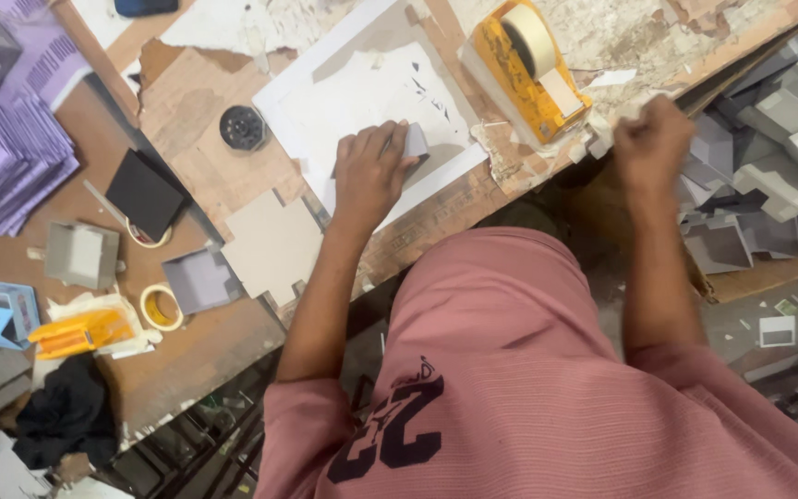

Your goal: The person assembles small gray paper boxes at a cluttered workbench. They fold the paper pieces, apply tape from a yellow dispenser to secure the edges, and place the finished boxes into a white tray. The process is repeated for multiple units throughout the clip.

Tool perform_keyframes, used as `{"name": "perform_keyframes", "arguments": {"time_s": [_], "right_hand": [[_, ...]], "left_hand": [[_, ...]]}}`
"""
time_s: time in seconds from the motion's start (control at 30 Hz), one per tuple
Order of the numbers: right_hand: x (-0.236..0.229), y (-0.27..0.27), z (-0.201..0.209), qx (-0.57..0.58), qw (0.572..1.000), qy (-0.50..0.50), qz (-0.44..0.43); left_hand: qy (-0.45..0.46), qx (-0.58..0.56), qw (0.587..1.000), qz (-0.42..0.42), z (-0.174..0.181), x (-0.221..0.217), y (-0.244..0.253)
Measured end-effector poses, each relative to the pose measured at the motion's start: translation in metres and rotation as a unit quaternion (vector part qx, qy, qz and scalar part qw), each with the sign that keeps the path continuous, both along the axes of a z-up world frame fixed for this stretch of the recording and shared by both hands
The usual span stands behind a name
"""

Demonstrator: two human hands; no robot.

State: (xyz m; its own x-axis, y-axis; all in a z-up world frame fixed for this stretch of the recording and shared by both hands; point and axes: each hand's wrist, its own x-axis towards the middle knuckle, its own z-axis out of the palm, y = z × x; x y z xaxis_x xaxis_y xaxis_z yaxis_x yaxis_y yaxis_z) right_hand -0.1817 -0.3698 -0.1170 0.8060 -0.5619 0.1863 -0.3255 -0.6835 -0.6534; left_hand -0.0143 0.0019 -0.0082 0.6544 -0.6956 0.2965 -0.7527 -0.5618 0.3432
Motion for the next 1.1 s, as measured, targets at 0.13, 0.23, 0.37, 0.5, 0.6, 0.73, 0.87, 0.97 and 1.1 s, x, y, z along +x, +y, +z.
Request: {"name": "perform_keyframes", "arguments": {"time_s": [0.13,0.23,0.37,0.5,0.6,0.73,0.87,0.97,1.1], "right_hand": [[-0.025,-0.015,0.038,0.097,0.994,-0.046,0.012],[-0.016,0.004,0.042,0.207,0.975,-0.078,0.006],[0.03,0.072,0.034,0.34,0.929,-0.1,0.104],[0.088,0.136,0.031,0.473,0.838,-0.098,0.255],[0.118,0.147,0.035,0.507,0.803,-0.005,0.313],[0.137,0.151,0.044,0.511,0.792,0.041,0.332],[0.142,0.149,0.049,0.49,0.803,0.066,0.333],[0.143,0.147,0.05,0.482,0.804,0.08,0.338],[0.145,0.148,0.056,0.488,0.797,0.093,0.343]], "left_hand": [[-0.011,-0.015,1.0,-0.008,-0.003,0.004,-0.004],[0.013,0.001,1.0,-0.004,-0.006,0.001,0.0],[0.014,0.01,1.0,-0.008,-0.002,0.005,-0.002],[0.002,0.022,1.0,-0.006,0.001,0.004,-0.003],[0.005,0.02,1.0,-0.005,0.001,0.003,-0.003],[0.017,0.005,1.0,0.001,0.001,0.002,-0.001],[0.025,0.01,1.0,0.008,0.001,0.002,-0.002],[0.028,0.011,1.0,0.007,0.002,0.002,-0.001],[0.026,0.014,1.0,0.005,0.003,0.003,-0.001]]}}
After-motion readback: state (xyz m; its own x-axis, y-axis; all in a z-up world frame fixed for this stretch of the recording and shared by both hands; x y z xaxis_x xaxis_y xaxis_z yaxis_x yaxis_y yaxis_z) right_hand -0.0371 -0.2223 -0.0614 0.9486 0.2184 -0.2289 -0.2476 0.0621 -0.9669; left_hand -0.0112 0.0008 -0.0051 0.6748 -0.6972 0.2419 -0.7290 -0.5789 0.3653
